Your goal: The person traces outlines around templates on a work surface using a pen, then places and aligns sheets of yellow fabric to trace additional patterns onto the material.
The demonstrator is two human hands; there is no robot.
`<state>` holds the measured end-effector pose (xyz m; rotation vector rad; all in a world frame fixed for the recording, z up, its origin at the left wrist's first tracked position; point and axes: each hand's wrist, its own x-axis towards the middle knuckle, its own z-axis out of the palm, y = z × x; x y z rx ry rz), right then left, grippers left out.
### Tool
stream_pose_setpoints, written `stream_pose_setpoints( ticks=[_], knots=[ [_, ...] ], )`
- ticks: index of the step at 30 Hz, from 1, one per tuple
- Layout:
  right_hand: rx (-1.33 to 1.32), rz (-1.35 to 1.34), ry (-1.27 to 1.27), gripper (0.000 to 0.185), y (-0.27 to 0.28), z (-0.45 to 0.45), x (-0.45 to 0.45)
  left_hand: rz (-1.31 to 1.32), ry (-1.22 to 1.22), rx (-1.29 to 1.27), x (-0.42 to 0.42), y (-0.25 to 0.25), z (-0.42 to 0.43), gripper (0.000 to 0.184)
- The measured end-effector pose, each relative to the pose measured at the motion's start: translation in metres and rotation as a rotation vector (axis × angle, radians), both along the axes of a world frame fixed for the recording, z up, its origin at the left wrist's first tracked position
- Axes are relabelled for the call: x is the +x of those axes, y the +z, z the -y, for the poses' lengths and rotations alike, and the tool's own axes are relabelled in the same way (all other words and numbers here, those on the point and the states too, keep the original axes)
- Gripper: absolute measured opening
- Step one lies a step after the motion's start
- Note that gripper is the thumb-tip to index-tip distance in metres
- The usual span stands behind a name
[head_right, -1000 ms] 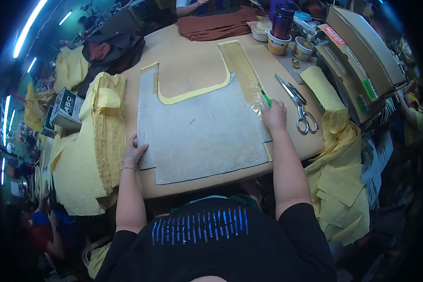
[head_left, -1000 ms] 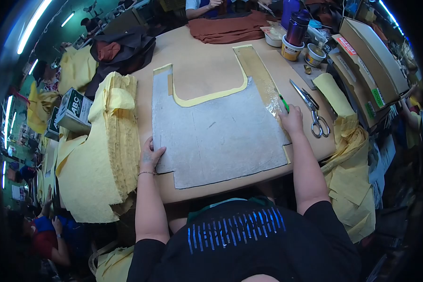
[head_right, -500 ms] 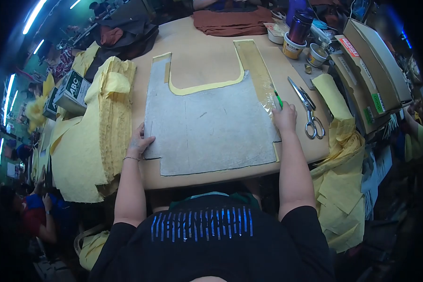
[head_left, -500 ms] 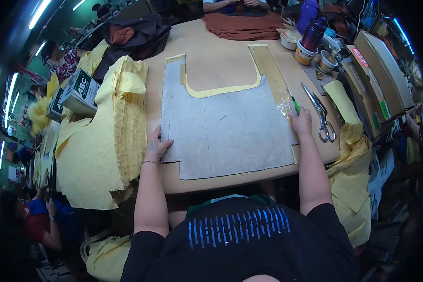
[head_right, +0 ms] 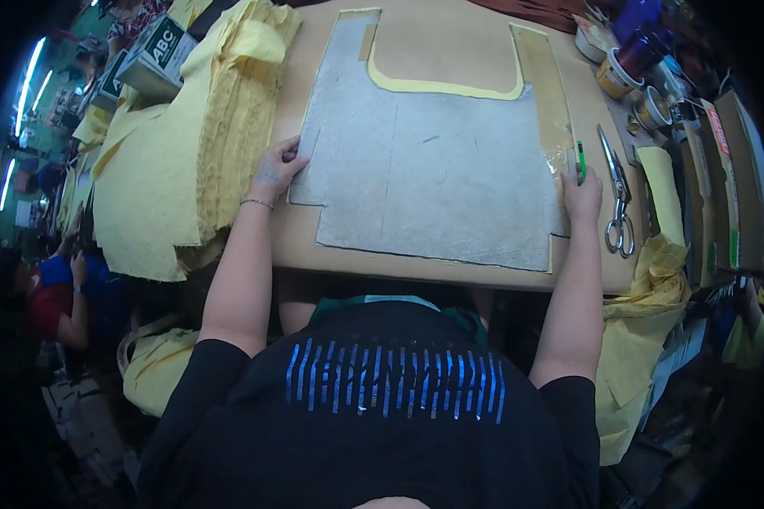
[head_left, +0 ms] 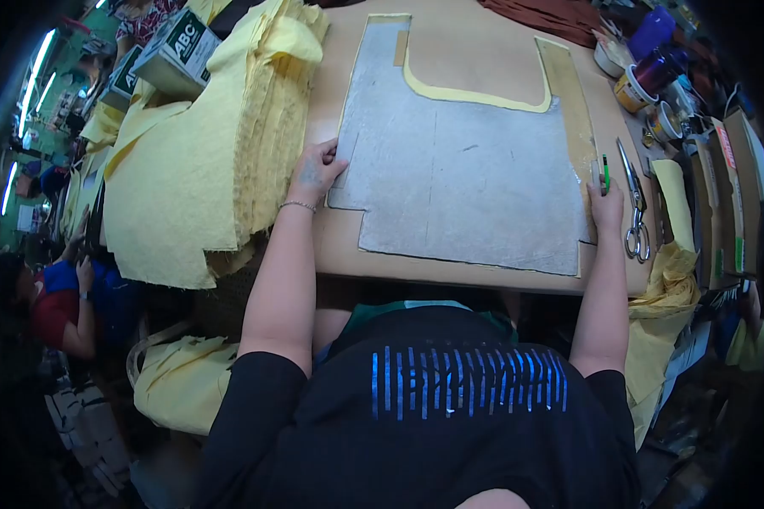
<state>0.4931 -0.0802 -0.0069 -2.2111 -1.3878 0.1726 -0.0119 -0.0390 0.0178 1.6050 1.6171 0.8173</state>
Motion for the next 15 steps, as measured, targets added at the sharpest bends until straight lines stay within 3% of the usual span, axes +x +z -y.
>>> stream_pose_setpoints(
  ticks=[7,15],
  knots=[
    [-0.011,-0.010,0.015,0.039,0.002,0.000,0.000,-0.098,0.034,0.030,-0.001,-0.005,-0.003,0.044],
    [-0.025,-0.003,0.001,0.040,0.000,-0.001,0.004,0.083,-0.032,-0.035,-0.012,-0.016,-0.006,0.047]
  ],
)
